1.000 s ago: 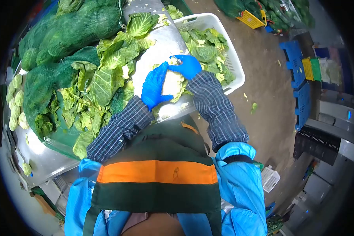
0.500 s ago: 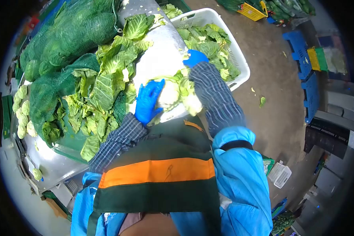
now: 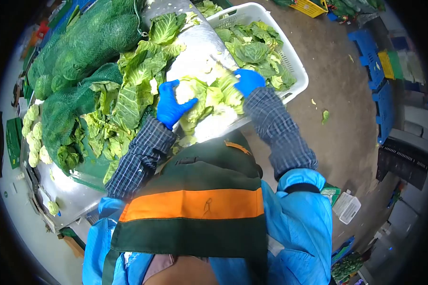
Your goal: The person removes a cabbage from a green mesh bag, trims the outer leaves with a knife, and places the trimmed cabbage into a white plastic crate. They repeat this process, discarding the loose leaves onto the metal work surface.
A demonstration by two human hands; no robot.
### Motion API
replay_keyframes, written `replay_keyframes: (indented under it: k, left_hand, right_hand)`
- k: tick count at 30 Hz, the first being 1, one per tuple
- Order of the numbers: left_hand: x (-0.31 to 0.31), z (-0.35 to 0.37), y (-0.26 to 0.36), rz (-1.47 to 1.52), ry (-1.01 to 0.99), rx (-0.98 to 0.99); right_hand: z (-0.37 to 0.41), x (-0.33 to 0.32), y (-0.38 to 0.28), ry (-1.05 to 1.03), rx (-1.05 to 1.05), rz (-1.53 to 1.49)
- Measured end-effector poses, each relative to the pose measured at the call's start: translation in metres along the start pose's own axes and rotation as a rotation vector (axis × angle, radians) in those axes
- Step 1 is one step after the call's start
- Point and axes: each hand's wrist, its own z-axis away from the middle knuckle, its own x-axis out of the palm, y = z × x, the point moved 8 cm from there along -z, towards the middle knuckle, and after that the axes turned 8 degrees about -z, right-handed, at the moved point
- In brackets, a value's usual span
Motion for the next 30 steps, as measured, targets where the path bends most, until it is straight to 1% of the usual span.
replay_keyframes:
  k: [1, 2, 3, 4, 6, 8, 10, 12, 14, 15, 19, 21, 22, 24, 25, 26, 27, 28, 30]
  left_hand:
    - [-0.001, -0.002, -0.011, 0.093, -0.003, -0.021]
    - [-0.005, -0.001, -0.013, 0.086, -0.001, -0.020]
    - [-0.006, 0.001, -0.017, 0.103, -0.037, -0.053]
    - [-0.006, -0.002, -0.020, 0.122, -0.068, -0.080]
    - [-0.006, -0.004, -0.020, 0.112, -0.062, -0.073]
    - [-0.005, -0.004, -0.019, 0.099, -0.051, -0.057]
    - [-0.003, -0.005, -0.023, 0.136, -0.070, -0.052]
    - [-0.001, -0.005, -0.028, 0.172, -0.080, -0.052]
    - [0.000, 0.000, -0.027, 0.268, -0.059, -0.030]
    - [0.001, 0.002, -0.027, 0.258, -0.054, -0.022]
    - [-0.003, 0.001, -0.023, 0.282, -0.039, -0.003]
    - [-0.003, 0.000, -0.020, 0.262, -0.027, 0.017]
    - [-0.005, 0.000, -0.018, 0.264, -0.021, 0.014]
    - [-0.001, 0.000, -0.016, 0.278, -0.086, -0.024]
    - [-0.004, 0.000, -0.014, 0.278, -0.085, -0.025]
    - [-0.007, 0.000, -0.007, 0.178, -0.090, 0.041]
    - [-0.009, 0.000, -0.001, 0.075, -0.095, 0.108]
    - [-0.010, 0.001, -0.002, 0.071, -0.098, 0.106]
    - [-0.008, 0.002, -0.003, 0.122, -0.108, 0.101]
  right_hand:
    - [-0.006, -0.013, 0.013, 0.038, 0.044, 0.059]
    - [-0.007, -0.025, 0.018, 0.068, 0.085, 0.121]
    - [-0.005, -0.034, 0.018, 0.138, 0.077, 0.136]
    - [0.000, -0.038, 0.002, 0.144, 0.071, 0.133]
    - [0.024, -0.038, -0.051, 0.253, -0.109, -0.263]
    - [0.030, -0.011, -0.087, 0.199, -0.245, -0.386]
    - [0.019, 0.011, -0.098, 0.097, -0.217, -0.377]
    - [0.006, 0.020, -0.100, 0.074, -0.210, -0.340]
    - [-0.001, 0.032, -0.105, -0.072, -0.228, -0.286]
    - [-0.001, 0.031, -0.106, -0.044, -0.253, -0.233]
    - [0.012, 0.027, -0.113, -0.037, -0.278, -0.206]
    - [0.019, 0.024, -0.119, 0.026, -0.345, -0.106]
    - [0.021, 0.026, -0.120, 0.021, -0.349, -0.102]
    - [0.026, 0.026, -0.123, 0.121, -0.442, -0.031]
    - [0.023, 0.026, -0.117, 0.142, -0.418, -0.089]
    - [0.017, 0.024, -0.111, 0.140, -0.417, -0.089]
    - [0.006, 0.020, -0.099, 0.158, -0.324, -0.083]
    - [-0.003, 0.016, -0.088, 0.174, -0.230, -0.080]
    - [-0.017, 0.010, -0.066, 0.173, -0.162, -0.081]
